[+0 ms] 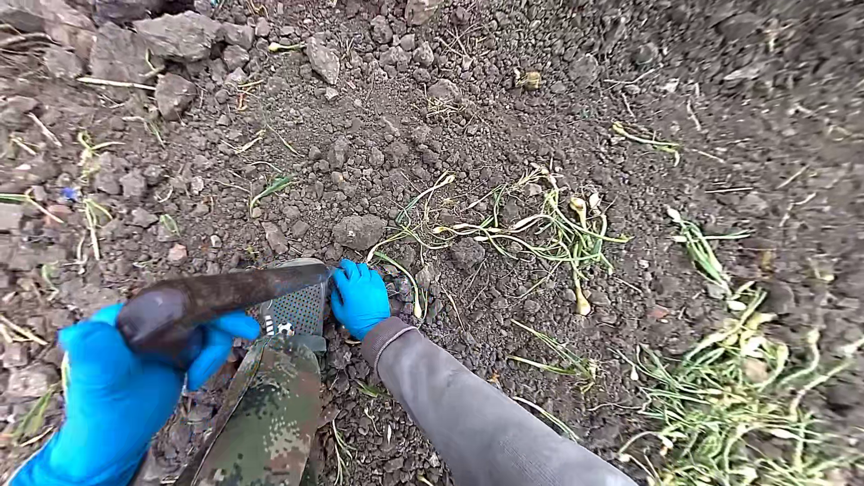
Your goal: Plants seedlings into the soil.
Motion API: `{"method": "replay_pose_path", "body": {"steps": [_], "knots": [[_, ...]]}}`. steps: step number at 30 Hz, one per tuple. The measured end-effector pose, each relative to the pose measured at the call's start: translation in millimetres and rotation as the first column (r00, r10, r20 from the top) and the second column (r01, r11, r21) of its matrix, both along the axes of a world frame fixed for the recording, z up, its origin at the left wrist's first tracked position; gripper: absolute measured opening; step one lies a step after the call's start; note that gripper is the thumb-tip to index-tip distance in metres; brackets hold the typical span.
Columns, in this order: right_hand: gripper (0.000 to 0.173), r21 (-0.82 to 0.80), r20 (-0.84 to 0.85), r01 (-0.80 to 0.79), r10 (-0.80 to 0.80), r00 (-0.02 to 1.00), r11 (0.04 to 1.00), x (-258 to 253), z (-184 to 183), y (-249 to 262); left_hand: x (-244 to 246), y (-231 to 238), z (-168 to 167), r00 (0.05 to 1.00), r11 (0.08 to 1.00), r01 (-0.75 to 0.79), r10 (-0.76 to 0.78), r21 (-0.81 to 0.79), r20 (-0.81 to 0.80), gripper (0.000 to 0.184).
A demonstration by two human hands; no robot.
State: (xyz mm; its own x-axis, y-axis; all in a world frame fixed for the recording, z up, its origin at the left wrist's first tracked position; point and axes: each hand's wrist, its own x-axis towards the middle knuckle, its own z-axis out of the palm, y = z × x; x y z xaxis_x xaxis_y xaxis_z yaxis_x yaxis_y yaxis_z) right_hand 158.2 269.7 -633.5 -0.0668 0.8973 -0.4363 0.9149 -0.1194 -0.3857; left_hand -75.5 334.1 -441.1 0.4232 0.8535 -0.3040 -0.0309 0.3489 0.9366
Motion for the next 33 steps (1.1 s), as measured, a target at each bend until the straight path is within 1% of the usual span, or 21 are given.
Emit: {"method": "replay_pose_path", "body": {"steps": [2,3,4,5,6,7,9,11,13,15,18,19,20,22,23,25,27,29,30,31,33], "knots": [[0.038,-0.117,0.057,0.024,-0.017,0.998,0.993,-6,-1,18,-30,11,-10,0.979,0.999,-0.006,0.012,-0.032,0.203,0.059],[0.038,-0.157,0.081,0.032,-0.019,0.997,0.987,-10,0,25,-30,19,-14,0.973,1.000,-0.002,0.005,-0.013,0.229,0.057],[0.041,-0.196,0.091,0.045,-0.028,0.995,0.980,-12,2,30,-23,29,-19,0.970,0.998,0.055,-0.060,0.029,0.237,0.060],[0.045,-0.237,0.096,0.050,-0.028,0.995,0.970,-13,5,30,-5,40,-21,0.972,0.988,0.124,-0.139,0.089,0.187,0.065],[0.046,-0.269,0.083,0.048,-0.027,0.996,0.962,-11,7,25,26,48,-20,0.980,0.974,0.173,-0.185,0.144,0.068,0.065],[0.040,-0.283,0.061,0.045,-0.029,0.998,0.958,-6,12,18,63,52,-16,0.975,0.967,0.200,-0.181,0.157,-0.125,0.063],[0.029,-0.217,0.025,0.047,-0.042,0.999,0.975,8,17,-5,102,56,-41,0.887,0.921,0.359,-0.287,0.152,-0.362,0.058],[0.027,-0.132,0.004,0.051,-0.051,0.999,0.990,28,22,-28,105,53,-76,0.853,0.898,0.425,-0.354,0.115,-0.383,0.065],[0.030,-0.019,-0.019,0.090,-0.090,0.996,0.996,48,25,-45,99,55,-80,0.896,0.938,0.344,-0.317,0.035,-0.311,0.069],[0.032,0.099,-0.042,0.167,-0.163,0.986,0.981,61,27,-46,92,70,-61,0.920,0.957,0.290,-0.282,-0.013,-0.271,0.070],[0.021,0.124,-0.067,0.257,-0.250,0.966,0.958,76,39,-33,94,80,-19,0.921,0.953,0.300,-0.280,0.037,-0.269,0.075],[0.020,0.162,-0.076,0.275,-0.266,0.961,0.948,79,42,-25,99,79,-17,0.913,0.949,0.311,-0.282,0.054,-0.296,0.071],[0.020,0.212,-0.087,0.286,-0.273,0.958,0.935,81,45,-17,106,75,-27,0.898,0.941,0.332,-0.294,0.065,-0.328,0.066],[0.020,0.286,-0.088,0.280,-0.266,0.960,0.916,81,51,0,113,62,-70,0.841,0.916,0.399,-0.345,0.046,-0.417,0.061],[0.020,0.279,-0.064,0.262,-0.254,0.965,0.924,79,53,11,114,57,-88,0.825,0.911,0.411,-0.360,0.025,-0.435,0.062],[0.022,0.204,0.010,0.208,-0.215,0.977,0.956,72,50,31,111,54,-97,0.851,0.933,0.356,-0.344,-0.045,-0.396,0.056],[0.023,0.086,0.085,0.182,-0.189,0.978,0.979,56,35,49,103,58,-84,0.903,0.964,0.260,-0.264,-0.060,-0.339,0.057],[0.025,-0.086,0.128,0.175,-0.163,0.978,0.981,39,19,58,93,60,-64,0.932,0.977,0.212,-0.212,-0.033,-0.293,0.064],[0.026,-0.129,0.135,0.174,-0.157,0.978,0.976,34,12,60,88,61,-60,0.939,0.979,0.204,-0.200,-0.017,-0.278,0.068],[0.027,-0.127,0.124,0.169,-0.153,0.980,0.977,33,6,56,84,60,-63,0.943,0.980,0.201,-0.195,-0.008,-0.268,0.071],[0.027,0.104,0.072,0.140,-0.148,0.986,0.985,43,-3,41,78,55,-86,0.951,0.986,0.167,-0.168,-0.024,-0.259,0.075]]}}
